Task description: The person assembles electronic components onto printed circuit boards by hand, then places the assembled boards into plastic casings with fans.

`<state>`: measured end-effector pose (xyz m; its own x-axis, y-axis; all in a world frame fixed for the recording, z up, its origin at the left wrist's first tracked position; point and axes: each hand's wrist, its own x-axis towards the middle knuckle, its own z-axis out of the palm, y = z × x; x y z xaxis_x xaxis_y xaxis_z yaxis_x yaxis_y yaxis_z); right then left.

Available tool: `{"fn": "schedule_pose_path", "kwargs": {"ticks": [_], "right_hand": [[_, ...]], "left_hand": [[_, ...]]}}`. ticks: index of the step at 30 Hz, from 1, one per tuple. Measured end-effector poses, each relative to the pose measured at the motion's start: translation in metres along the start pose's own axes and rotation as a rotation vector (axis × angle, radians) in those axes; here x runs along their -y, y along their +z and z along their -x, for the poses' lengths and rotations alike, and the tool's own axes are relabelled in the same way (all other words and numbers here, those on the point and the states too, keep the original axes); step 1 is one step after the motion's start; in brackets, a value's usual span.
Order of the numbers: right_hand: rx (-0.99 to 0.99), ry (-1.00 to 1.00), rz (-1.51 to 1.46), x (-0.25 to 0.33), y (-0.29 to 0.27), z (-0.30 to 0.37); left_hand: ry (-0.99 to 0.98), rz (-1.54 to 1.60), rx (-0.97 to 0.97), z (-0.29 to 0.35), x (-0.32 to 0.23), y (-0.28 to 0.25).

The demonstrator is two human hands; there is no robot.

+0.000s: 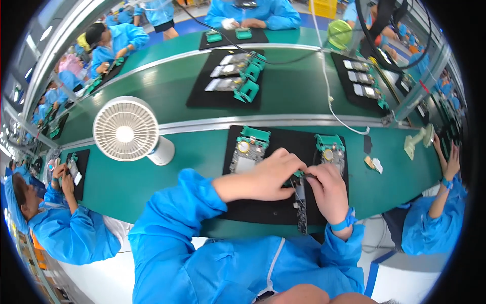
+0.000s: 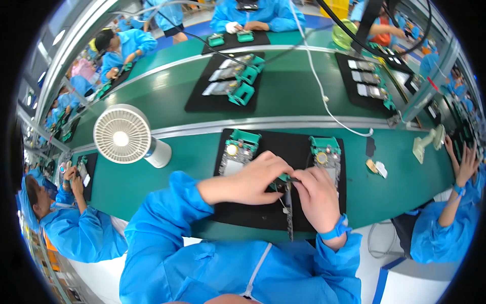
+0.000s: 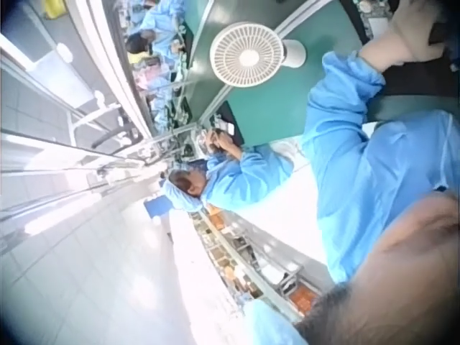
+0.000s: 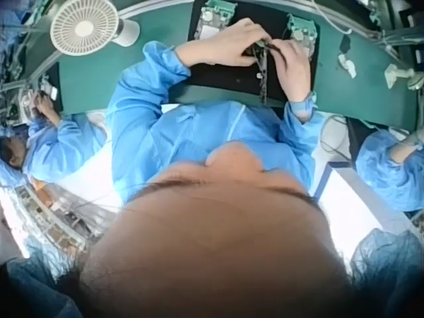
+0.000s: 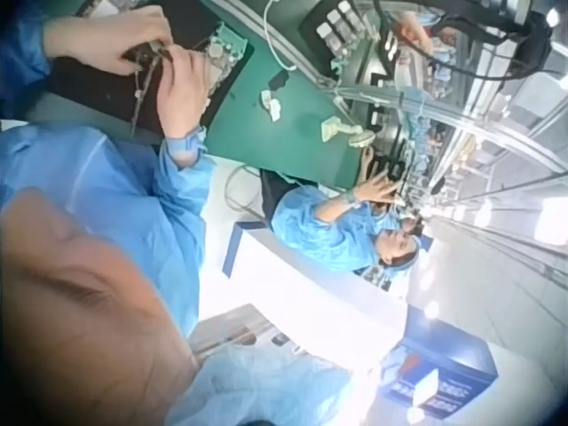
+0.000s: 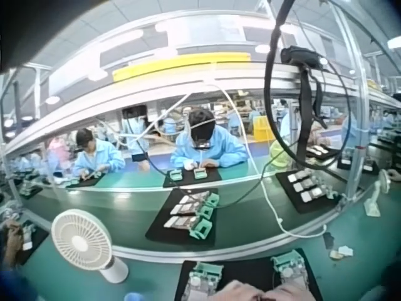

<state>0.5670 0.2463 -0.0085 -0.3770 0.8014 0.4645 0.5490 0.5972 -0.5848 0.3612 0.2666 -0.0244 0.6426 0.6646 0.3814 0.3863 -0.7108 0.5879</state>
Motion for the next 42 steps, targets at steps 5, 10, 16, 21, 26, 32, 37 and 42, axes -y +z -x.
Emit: {"fn": "schedule_pose_path", "kwargs": {"ticks": [5,10,16,21,26,32,37,42], "right_hand": [[-0.373,0.167,-0.286,0.002,0.001,0.012],[-0.049,0.079,-0.080,0.020,-0.013,0.023],[-0.024,-0.007,0.121,0.033,-0.002,0.029],[-0.203,0.014,0.176,0.018,0.002,0.030],[-0.133,0.051,0.050,0.008,0.009,0.033],[-0.198,0.083,-0.058,0.001,0.018,0.024],[-0.113,0.167,-0.139,-0.003,0.017,0.024],[-0.063,0.179,-0.269,-0.011,0.017,0.024]], "left_hand": [[-0.065,0.384,0.242,-0.003,0.009,-0.025],[-0.089,0.400,0.312,-0.009,0.011,-0.026],[-0.058,0.225,0.309,-0.015,0.001,-0.025],[-0.161,0.191,0.303,-0.011,-0.010,-0.028],[-0.148,0.184,0.283,-0.011,-0.011,-0.023],[-0.138,0.164,0.288,-0.013,-0.010,-0.020],[-0.185,0.202,0.259,-0.015,-0.011,-0.017],[-0.211,0.247,0.232,-0.010,-0.006,-0.013]]}}
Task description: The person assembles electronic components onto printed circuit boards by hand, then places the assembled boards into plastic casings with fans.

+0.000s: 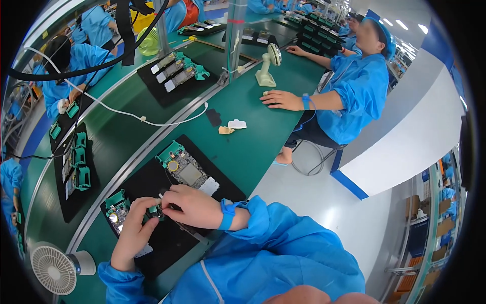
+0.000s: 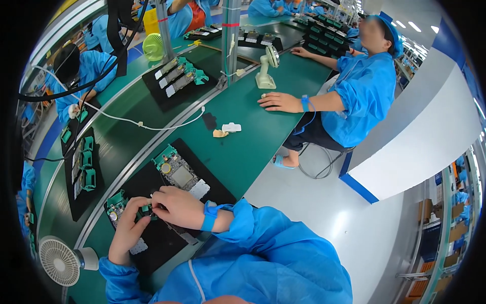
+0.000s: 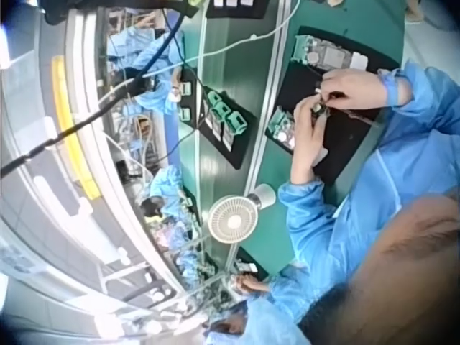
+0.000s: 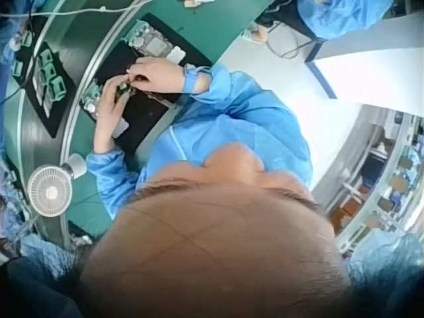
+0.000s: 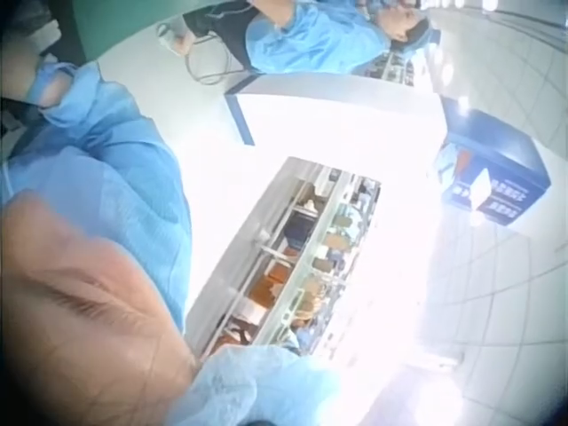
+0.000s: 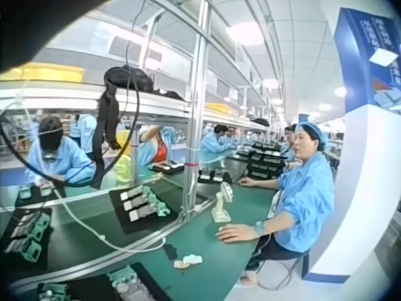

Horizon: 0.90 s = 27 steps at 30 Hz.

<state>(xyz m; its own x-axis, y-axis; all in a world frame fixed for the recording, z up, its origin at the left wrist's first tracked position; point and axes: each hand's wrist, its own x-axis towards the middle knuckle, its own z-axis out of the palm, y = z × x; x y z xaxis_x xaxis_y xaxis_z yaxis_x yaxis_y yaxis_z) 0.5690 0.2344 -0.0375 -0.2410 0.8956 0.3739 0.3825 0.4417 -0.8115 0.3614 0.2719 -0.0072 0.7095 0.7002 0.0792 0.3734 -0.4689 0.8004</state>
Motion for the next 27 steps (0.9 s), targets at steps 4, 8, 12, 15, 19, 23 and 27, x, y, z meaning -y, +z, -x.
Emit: {"fn": "schedule_pose_path", "kwargs": {"ticks": [4,8,12,15,19,23,27], "right_hand": [[-0.026,0.015,0.028,-0.005,0.001,-0.001],[-0.059,-0.061,0.096,-0.011,0.005,-0.009],[-0.134,-0.122,0.276,-0.008,0.010,-0.012],[-0.115,-0.092,0.265,-0.010,0.012,-0.011],[-0.106,0.009,0.058,-0.010,0.012,-0.005],[-0.059,0.008,0.036,-0.018,0.019,-0.003],[-0.010,0.061,0.001,-0.017,0.014,-0.001]], "left_hand": [[0.034,-0.017,-0.034,-0.003,0.001,0.004],[0.030,-0.011,-0.079,0.001,0.002,0.006],[0.107,-0.075,-0.098,-0.002,0.022,0.009],[0.168,-0.114,-0.123,-0.003,0.022,0.010],[0.230,-0.046,-0.142,-0.006,0.030,0.015],[0.144,-0.134,-0.268,0.006,0.023,0.020],[-0.044,-0.158,-0.202,0.008,0.009,0.013]]}}
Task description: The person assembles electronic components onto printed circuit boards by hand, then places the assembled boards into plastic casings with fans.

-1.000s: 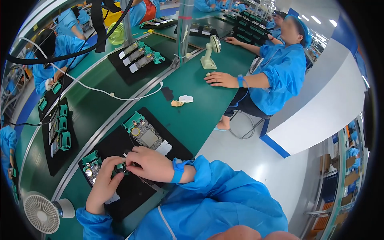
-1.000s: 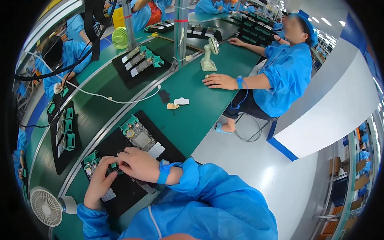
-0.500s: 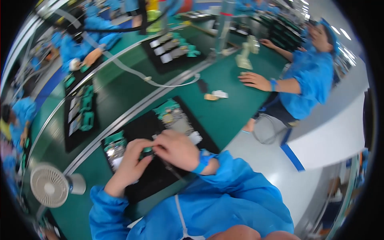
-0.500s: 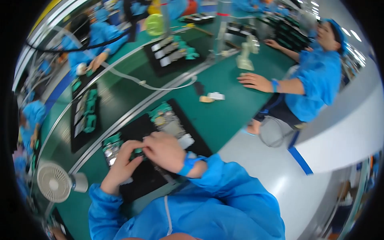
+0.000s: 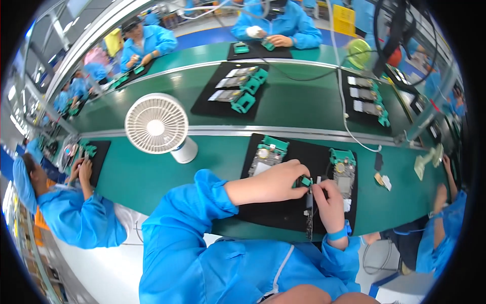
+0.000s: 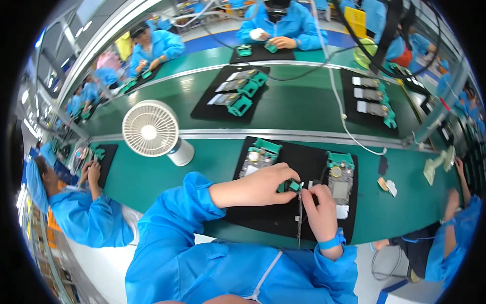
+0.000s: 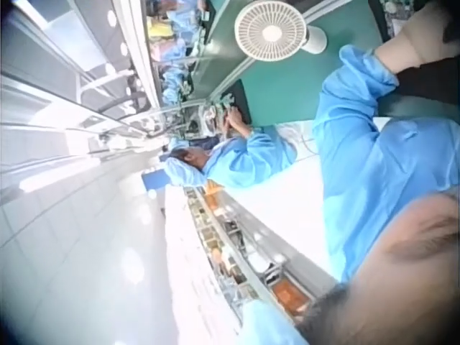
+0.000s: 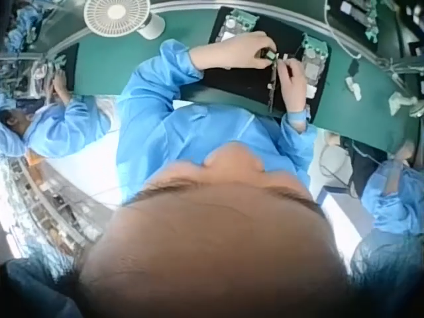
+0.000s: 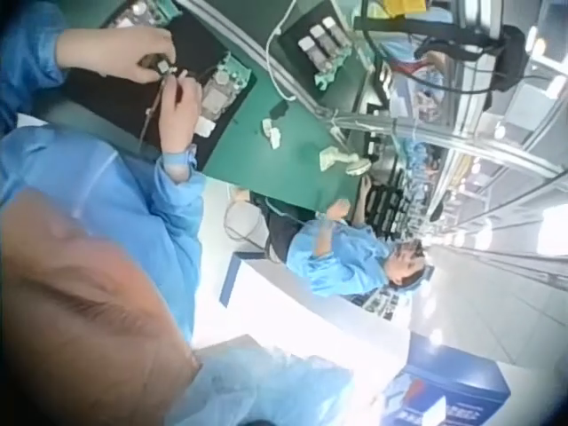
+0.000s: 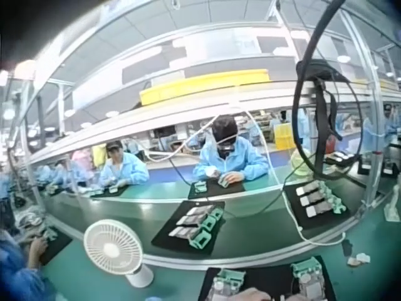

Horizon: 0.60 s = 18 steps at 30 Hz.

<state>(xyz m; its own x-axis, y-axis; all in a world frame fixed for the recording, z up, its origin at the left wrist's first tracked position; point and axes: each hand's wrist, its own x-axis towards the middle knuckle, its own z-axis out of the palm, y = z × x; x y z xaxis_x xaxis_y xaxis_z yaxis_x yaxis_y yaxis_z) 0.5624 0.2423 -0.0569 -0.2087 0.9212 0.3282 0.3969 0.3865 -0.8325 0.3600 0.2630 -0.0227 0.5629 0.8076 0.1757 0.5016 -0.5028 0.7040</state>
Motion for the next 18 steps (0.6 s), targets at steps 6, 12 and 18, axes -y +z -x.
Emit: {"fn": "schedule_pose_path", "kwargs": {"ticks": [6,12,18], "right_hand": [[0.048,-0.045,0.115,0.044,-0.020,-0.006],[-0.068,-0.195,0.888,0.021,-0.030,-0.009],[-0.146,-0.059,1.057,-0.014,-0.032,-0.005]], "left_hand": [[0.047,0.066,-0.196,0.014,-0.016,0.003],[0.105,0.079,-0.160,0.043,0.003,0.036],[0.130,-0.104,-0.153,0.050,0.001,0.027]]}}
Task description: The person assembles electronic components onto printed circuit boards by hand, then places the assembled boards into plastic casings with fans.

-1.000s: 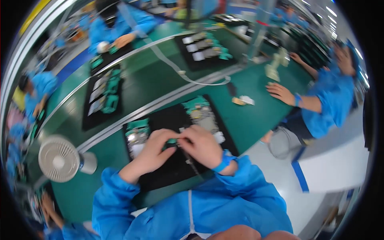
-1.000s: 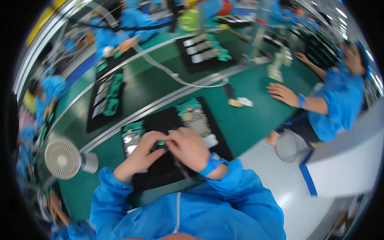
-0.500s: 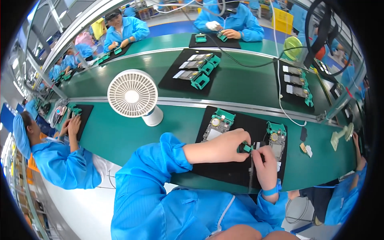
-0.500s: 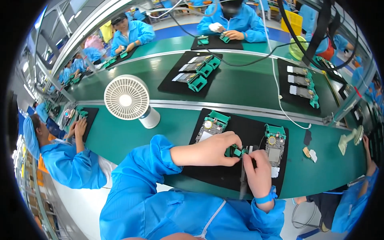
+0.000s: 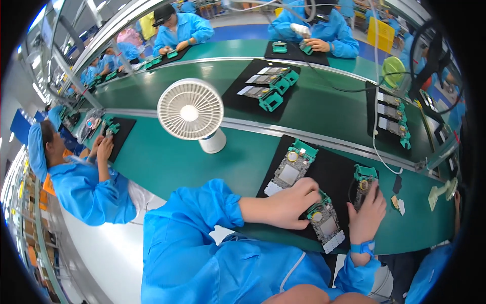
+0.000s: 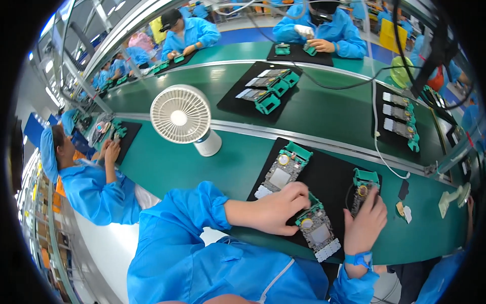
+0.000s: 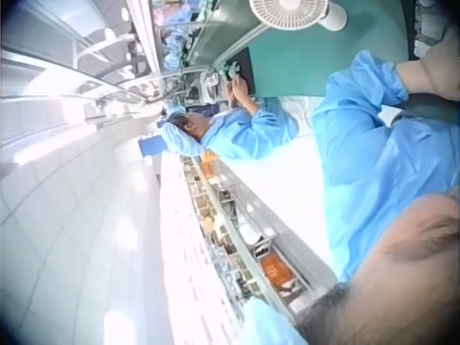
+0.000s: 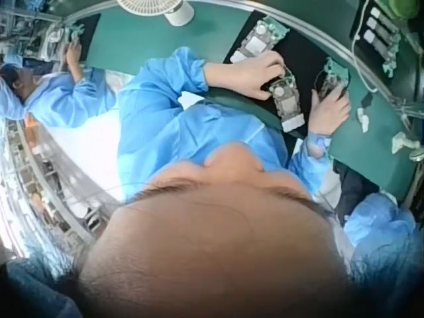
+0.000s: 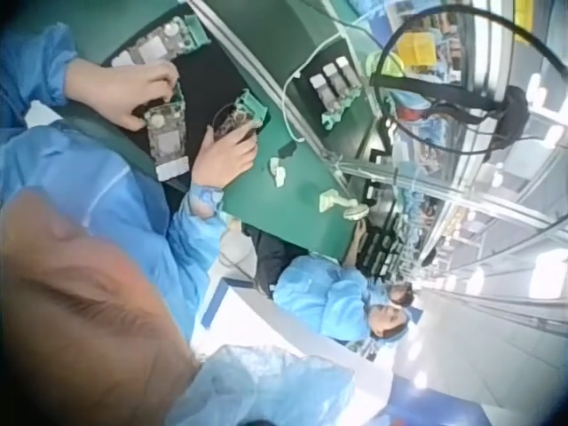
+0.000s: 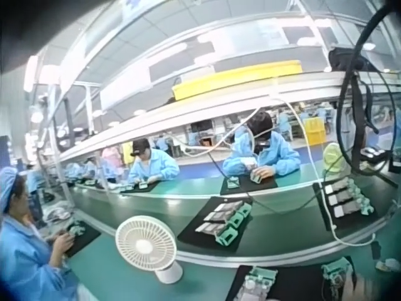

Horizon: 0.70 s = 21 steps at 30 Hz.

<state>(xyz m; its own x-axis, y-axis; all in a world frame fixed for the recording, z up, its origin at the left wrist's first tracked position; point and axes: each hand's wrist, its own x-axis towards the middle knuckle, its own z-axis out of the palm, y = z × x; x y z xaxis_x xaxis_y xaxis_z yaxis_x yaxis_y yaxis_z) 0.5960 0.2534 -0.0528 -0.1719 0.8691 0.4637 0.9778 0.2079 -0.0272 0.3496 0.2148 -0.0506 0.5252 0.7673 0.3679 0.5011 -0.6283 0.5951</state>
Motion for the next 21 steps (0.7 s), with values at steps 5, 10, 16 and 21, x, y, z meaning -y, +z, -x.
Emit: {"fn": "schedule_pose_path", "kwargs": {"ticks": [5,10,16,21], "right_hand": [[0.093,0.077,0.104,-0.036,-0.002,0.002],[0.013,0.032,0.039,-0.047,-0.012,0.012],[0.027,-0.090,-0.617,-0.013,-0.035,0.062],[-0.033,-0.248,-0.765,0.007,-0.028,0.063]], "left_hand": [[0.279,-0.086,0.145,-0.037,0.010,-0.014],[0.243,0.067,0.329,-0.043,0.021,-0.010],[0.009,0.021,0.069,-0.016,-0.004,0.012],[0.043,0.035,0.071,-0.009,-0.001,0.014]]}}
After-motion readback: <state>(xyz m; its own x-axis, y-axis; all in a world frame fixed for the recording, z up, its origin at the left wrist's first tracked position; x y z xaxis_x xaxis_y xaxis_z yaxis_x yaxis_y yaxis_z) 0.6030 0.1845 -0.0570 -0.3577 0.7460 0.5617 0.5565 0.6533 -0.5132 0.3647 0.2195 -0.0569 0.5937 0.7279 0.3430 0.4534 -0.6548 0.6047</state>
